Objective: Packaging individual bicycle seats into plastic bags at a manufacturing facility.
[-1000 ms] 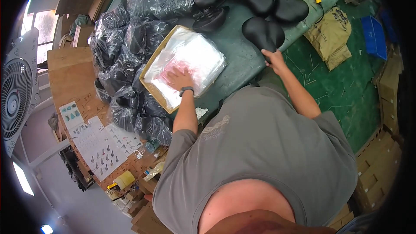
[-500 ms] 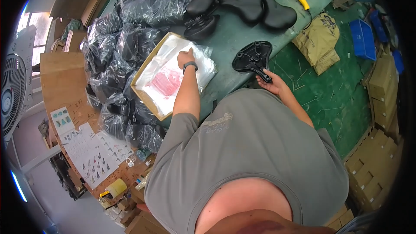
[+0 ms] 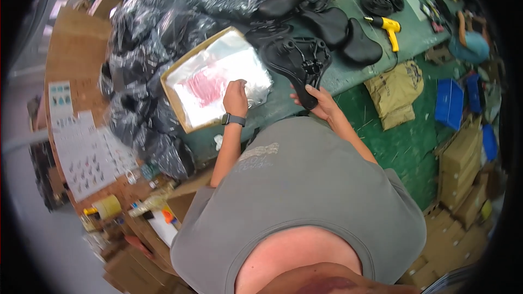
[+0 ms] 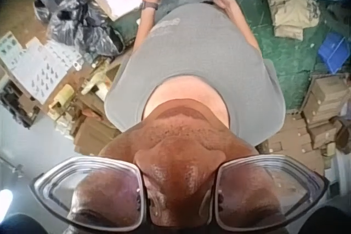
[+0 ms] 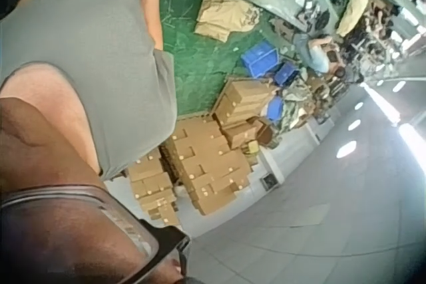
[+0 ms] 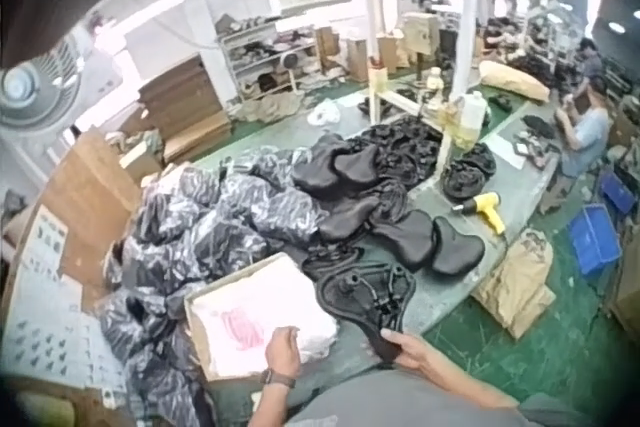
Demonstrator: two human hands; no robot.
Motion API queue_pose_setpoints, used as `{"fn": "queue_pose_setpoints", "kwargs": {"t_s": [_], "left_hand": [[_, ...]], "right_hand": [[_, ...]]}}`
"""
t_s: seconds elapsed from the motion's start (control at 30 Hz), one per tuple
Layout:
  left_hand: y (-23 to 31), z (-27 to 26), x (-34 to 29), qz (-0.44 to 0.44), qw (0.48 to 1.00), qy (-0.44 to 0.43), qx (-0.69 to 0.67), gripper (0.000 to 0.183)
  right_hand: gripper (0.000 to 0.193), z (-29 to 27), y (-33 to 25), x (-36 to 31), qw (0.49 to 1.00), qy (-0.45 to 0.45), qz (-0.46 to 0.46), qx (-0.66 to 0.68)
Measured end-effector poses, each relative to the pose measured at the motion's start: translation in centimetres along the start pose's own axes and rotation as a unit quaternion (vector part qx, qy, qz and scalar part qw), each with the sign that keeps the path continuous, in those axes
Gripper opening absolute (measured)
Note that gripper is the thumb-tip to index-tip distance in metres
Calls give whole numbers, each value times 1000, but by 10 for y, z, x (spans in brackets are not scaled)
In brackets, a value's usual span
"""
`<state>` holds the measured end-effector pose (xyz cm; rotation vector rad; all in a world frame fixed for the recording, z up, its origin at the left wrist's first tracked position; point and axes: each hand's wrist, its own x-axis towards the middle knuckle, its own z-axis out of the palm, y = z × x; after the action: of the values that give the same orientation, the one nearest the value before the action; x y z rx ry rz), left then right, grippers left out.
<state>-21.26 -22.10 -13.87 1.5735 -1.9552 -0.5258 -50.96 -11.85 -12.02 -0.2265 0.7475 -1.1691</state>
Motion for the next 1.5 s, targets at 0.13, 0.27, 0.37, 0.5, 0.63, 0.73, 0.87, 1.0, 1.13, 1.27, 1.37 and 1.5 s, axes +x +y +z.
{"fn": "queue_pose_setpoints", "kwargs": {"t_s": [0.13,0.27,0.37,0.5,0.63,0.73,0.87,1.0,1.13,1.27,1.37,1.5], "left_hand": [[38,-39,-29,67,998,-23,5,15],[54,-47,-56,21,993,-91,-70,17],[41,-49,-82,-164,887,-110,-418,18],[-17,-79,-110,-229,459,131,-848,20],[-42,-142,-114,-162,444,130,-872,20],[-21,-156,-99,-328,708,109,-616,18],[11,-142,-55,-223,807,267,-477,24],[69,-177,-26,-66,916,290,-270,17],[110,-192,-9,214,941,258,-33,11],[148,-168,3,393,907,140,-65,14],[143,-150,-10,365,892,251,-85,19],[98,-136,-35,90,956,276,-33,34]], "right_hand": [[48,61,-15,19,983,-154,92,-27],[43,88,6,41,959,-179,213,-52],[37,110,14,34,972,-92,201,-75],[41,108,14,21,985,-30,169,-32],[49,85,14,12,980,-129,148,-11],[49,112,5,2,953,-179,46,-240],[75,126,25,10,833,-174,-170,-497],[91,140,33,13,630,-167,-280,-705],[77,175,27,11,539,-158,-256,-787],[59,118,47,44,595,-182,-246,-743],[45,142,46,24,491,-39,-400,-773],[37,160,13,9,953,-37,36,-298]]}}
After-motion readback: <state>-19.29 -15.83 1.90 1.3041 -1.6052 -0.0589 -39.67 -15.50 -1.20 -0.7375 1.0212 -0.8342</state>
